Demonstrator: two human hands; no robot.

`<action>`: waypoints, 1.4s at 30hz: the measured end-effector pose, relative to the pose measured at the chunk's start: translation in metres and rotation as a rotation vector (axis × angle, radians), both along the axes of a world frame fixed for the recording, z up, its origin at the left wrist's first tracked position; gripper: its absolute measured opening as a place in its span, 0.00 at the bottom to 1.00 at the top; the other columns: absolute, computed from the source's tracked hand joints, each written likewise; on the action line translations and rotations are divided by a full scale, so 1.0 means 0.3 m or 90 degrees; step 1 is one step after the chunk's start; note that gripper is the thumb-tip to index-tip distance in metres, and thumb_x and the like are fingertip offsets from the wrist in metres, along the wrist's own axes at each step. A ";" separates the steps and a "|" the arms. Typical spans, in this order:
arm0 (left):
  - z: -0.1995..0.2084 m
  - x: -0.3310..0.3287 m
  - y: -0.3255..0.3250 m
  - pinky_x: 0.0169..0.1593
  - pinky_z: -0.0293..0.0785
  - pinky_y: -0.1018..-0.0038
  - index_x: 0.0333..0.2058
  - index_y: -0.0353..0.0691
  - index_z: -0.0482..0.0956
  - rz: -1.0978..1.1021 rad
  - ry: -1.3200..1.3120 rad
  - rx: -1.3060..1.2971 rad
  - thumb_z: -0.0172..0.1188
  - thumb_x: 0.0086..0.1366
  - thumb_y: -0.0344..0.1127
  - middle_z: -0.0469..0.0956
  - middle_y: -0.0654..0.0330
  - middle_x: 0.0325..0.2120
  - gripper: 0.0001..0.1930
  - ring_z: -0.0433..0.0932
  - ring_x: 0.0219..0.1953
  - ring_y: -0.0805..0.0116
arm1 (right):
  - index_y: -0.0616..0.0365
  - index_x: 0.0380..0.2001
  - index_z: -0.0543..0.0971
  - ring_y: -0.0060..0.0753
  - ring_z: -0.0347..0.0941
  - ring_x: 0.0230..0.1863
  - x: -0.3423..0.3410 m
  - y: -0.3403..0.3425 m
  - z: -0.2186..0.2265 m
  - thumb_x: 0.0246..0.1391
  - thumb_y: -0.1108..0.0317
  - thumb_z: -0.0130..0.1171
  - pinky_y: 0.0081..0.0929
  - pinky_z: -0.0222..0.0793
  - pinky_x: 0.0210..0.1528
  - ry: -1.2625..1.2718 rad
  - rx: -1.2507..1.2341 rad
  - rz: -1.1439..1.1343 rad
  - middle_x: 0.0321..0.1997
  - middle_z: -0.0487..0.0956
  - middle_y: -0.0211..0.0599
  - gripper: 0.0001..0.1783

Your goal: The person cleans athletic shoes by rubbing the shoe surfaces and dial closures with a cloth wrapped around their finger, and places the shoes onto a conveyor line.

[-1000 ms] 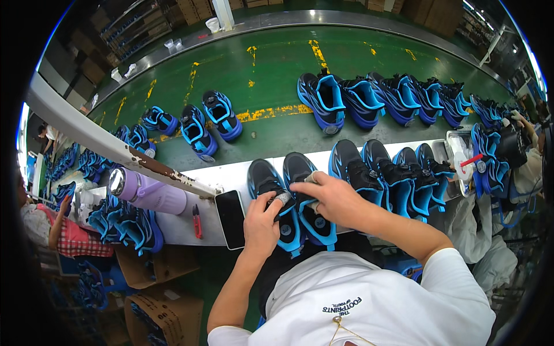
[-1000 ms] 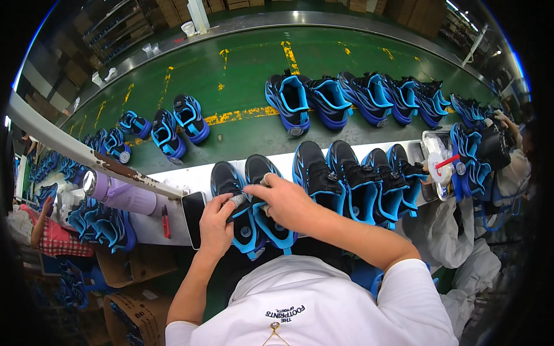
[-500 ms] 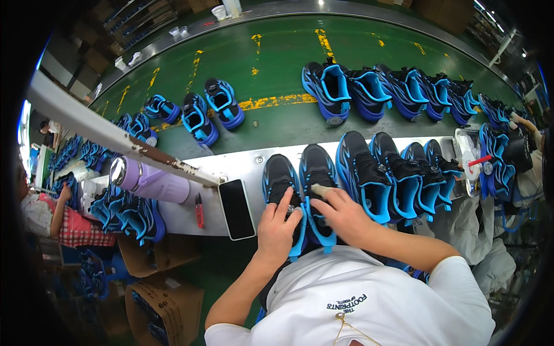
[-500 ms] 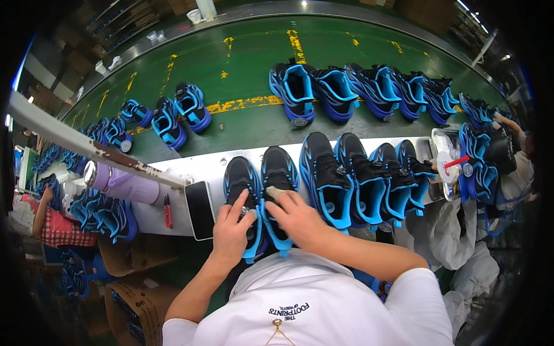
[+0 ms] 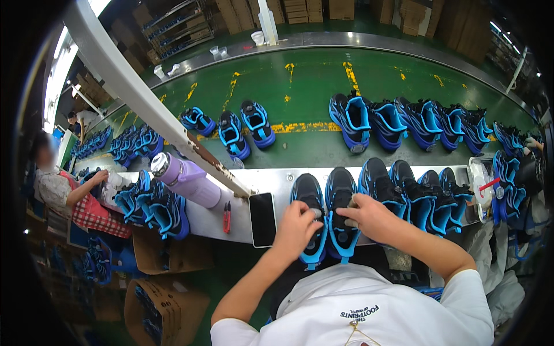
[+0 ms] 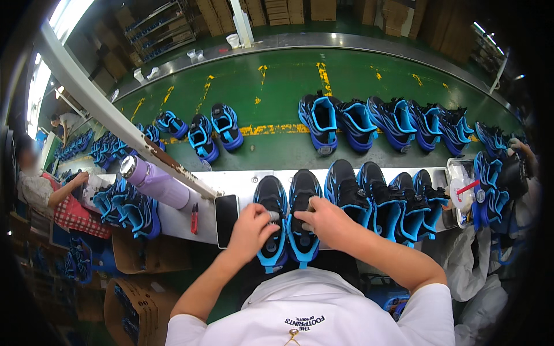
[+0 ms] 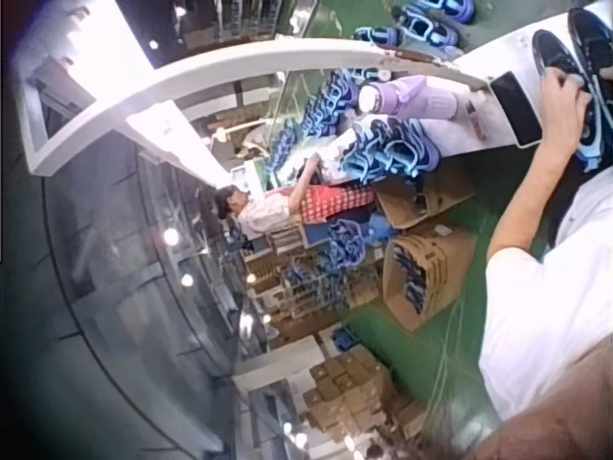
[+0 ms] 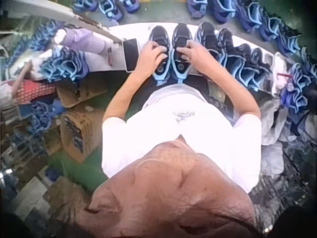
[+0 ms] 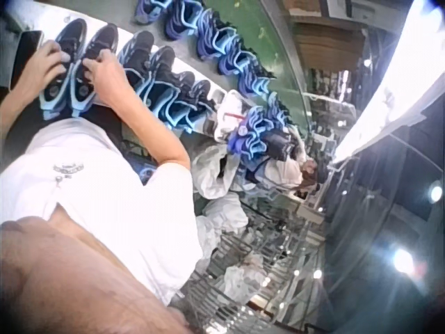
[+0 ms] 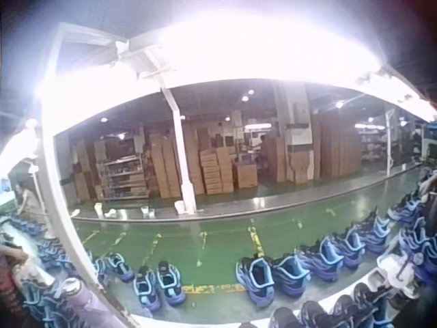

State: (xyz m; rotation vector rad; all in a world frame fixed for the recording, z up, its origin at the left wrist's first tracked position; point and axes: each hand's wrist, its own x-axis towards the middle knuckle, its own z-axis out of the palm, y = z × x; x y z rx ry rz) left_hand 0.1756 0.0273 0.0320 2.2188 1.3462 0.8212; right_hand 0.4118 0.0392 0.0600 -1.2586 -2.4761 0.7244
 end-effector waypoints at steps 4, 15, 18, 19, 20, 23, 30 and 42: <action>0.029 0.048 -0.047 0.38 0.72 0.63 0.33 0.35 0.78 0.001 0.034 0.027 0.69 0.52 0.34 0.71 0.52 0.34 0.13 0.73 0.34 0.52 | 0.56 0.39 0.82 0.42 0.72 0.36 0.002 -0.045 0.007 0.46 0.63 0.66 0.33 0.72 0.36 -0.114 0.159 -0.042 0.33 0.73 0.37 0.15; 0.056 0.027 -0.005 0.32 0.71 0.72 0.37 0.33 0.76 -0.049 -0.001 -0.030 0.70 0.52 0.32 0.72 0.55 0.33 0.16 0.73 0.29 0.64 | 0.58 0.42 0.81 0.42 0.77 0.34 0.033 0.008 0.004 0.51 0.61 0.62 0.36 0.74 0.34 -0.096 0.065 -0.039 0.29 0.76 0.37 0.16; 0.033 -0.019 0.024 0.33 0.71 0.71 0.38 0.32 0.75 -0.079 -0.065 -0.278 0.69 0.54 0.31 0.70 0.56 0.31 0.16 0.73 0.27 0.63 | 0.57 0.33 0.80 0.47 0.76 0.31 0.063 0.023 -0.024 0.51 0.58 0.63 0.38 0.73 0.32 0.083 0.001 0.018 0.28 0.75 0.37 0.13; -0.010 -0.049 0.029 0.30 0.70 0.74 0.37 0.33 0.75 -0.106 -0.118 -0.268 0.68 0.54 0.31 0.69 0.57 0.29 0.14 0.70 0.23 0.68 | 0.56 0.38 0.81 0.48 0.76 0.34 0.063 0.014 -0.013 0.51 0.56 0.63 0.40 0.73 0.36 0.036 -0.058 -0.012 0.32 0.74 0.39 0.16; 0.001 -0.044 0.037 0.30 0.70 0.74 0.37 0.33 0.75 -0.109 -0.118 -0.268 0.68 0.54 0.31 0.69 0.57 0.29 0.14 0.70 0.23 0.68 | 0.56 0.38 0.81 0.48 0.76 0.34 0.049 0.015 -0.012 0.51 0.56 0.63 0.40 0.73 0.36 0.035 -0.058 -0.015 0.32 0.74 0.39 0.16; 0.088 0.019 0.002 0.31 0.70 0.72 0.38 0.33 0.77 -0.036 -0.097 -0.226 0.68 0.55 0.33 0.70 0.58 0.29 0.14 0.71 0.26 0.67 | 0.48 0.45 0.81 0.46 0.74 0.39 0.040 0.001 -0.013 0.51 0.60 0.63 0.37 0.71 0.41 -0.055 -0.079 -0.092 0.36 0.72 0.41 0.17; 0.000 -0.012 0.037 0.32 0.68 0.77 0.45 0.33 0.77 -0.098 -0.149 -0.250 0.67 0.53 0.27 0.68 0.62 0.26 0.19 0.68 0.27 0.75 | 0.49 0.43 0.81 0.44 0.76 0.40 0.060 0.006 -0.008 0.50 0.57 0.65 0.38 0.72 0.39 -0.029 -0.039 -0.115 0.34 0.77 0.37 0.17; 0.029 0.061 0.011 0.31 0.64 0.78 0.42 0.32 0.76 0.007 -0.059 -0.118 0.65 0.54 0.29 0.66 0.61 0.24 0.16 0.65 0.26 0.73 | 0.51 0.39 0.82 0.44 0.76 0.36 0.135 0.034 -0.048 0.50 0.63 0.63 0.37 0.73 0.37 0.124 -0.095 -0.002 0.33 0.76 0.36 0.12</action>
